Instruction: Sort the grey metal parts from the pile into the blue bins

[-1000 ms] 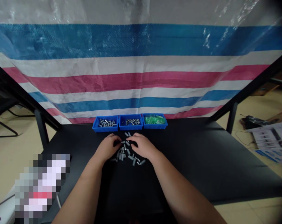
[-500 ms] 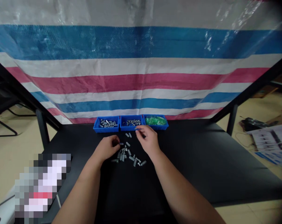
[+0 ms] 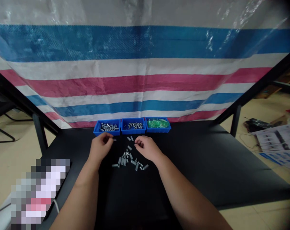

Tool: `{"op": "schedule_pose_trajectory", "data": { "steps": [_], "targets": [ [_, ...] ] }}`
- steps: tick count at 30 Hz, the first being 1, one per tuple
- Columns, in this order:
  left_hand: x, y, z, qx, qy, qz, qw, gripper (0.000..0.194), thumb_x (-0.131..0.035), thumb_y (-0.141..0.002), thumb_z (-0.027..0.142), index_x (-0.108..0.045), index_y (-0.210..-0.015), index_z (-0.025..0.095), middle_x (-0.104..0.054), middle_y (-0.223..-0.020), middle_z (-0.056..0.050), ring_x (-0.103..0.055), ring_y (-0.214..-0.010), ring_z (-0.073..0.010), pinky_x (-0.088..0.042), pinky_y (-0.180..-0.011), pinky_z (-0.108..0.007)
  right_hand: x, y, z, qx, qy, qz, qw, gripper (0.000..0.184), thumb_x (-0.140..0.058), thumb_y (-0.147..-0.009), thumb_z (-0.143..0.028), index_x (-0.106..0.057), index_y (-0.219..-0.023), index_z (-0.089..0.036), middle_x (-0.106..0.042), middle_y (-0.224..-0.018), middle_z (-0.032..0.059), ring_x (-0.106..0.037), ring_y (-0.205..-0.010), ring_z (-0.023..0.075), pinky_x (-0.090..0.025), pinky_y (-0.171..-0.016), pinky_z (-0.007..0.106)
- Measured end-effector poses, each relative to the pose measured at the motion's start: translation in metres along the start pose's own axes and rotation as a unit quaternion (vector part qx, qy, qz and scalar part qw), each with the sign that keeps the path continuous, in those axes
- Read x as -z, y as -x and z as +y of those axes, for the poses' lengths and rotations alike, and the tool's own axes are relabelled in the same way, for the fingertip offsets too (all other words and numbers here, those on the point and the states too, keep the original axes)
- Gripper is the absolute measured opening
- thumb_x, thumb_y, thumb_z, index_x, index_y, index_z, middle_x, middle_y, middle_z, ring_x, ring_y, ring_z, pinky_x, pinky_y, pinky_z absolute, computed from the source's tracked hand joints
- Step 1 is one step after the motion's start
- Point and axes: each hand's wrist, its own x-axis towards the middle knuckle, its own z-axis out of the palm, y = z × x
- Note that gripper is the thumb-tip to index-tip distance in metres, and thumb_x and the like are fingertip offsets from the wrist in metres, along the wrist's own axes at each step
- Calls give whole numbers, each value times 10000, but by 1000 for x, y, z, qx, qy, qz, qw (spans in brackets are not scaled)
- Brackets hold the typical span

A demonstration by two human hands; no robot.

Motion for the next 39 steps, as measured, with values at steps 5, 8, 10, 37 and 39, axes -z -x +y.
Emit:
{"op": "schedule_pose_trajectory", "data": {
  "steps": [5, 8, 10, 37, 39],
  "targets": [
    [5, -5, -11, 4, -70, 104, 992, 247, -565, -835, 346, -709, -964, 192, -684, -773, -19, -634, -709, -173, -491, -709, -267, -4, 3, -8, -8, 30, -49, 998, 141, -673, -857, -172, -694, -989, -214, -651, -943, 24, -584, -728, 116, -454, -691, 254],
    [2, -7, -22, -39, -174, 58, 982, 299, -589, -788, 288, -723, -1042, 203, -695, -1021, -86, -657, -941, -250, -502, -898, -343, -6, 5, -11, -4, 37, -70, 997, 234, -673, -878, -208, -697, -1107, -247, -641, -1015, 37, -602, -782, 129, -464, -709, 260],
    [-1, -8, -29, -40, -226, 35, 973, 362, -599, -773, 273, -716, -1104, 185, -674, -1128, -125, -641, -1031, -290, -481, -968, -392, -7, 4, -11, 9, 36, -81, 996, 241, -659, -894, -223, -703, -1128, -263, -637, -1028, 37, -615, -830, 141, -472, -734, 264],
    [4, 2, 11, -35, -77, 177, 981, 213, -565, -845, 235, -687, -1020, 222, -719, -1160, -60, -658, -1091, -258, -501, -942, -358, -2, 7, -11, 7, 68, -76, 995, 105, -630, -761, -100, -648, -727, -198, -581, -885, 7, -516, -675, 101, -379, -608, 232],
    [5, 2, 7, -33, -89, 175, 980, 176, -565, -842, 254, -690, -962, 220, -723, -1053, -50, -671, -956, -231, -505, -897, -338, 1, 7, -9, 3, 64, -105, 992, 114, -654, -744, -109, -634, -665, -189, -571, -845, 8, -527, -687, 108, -388, -593, 233]
  ]
}}
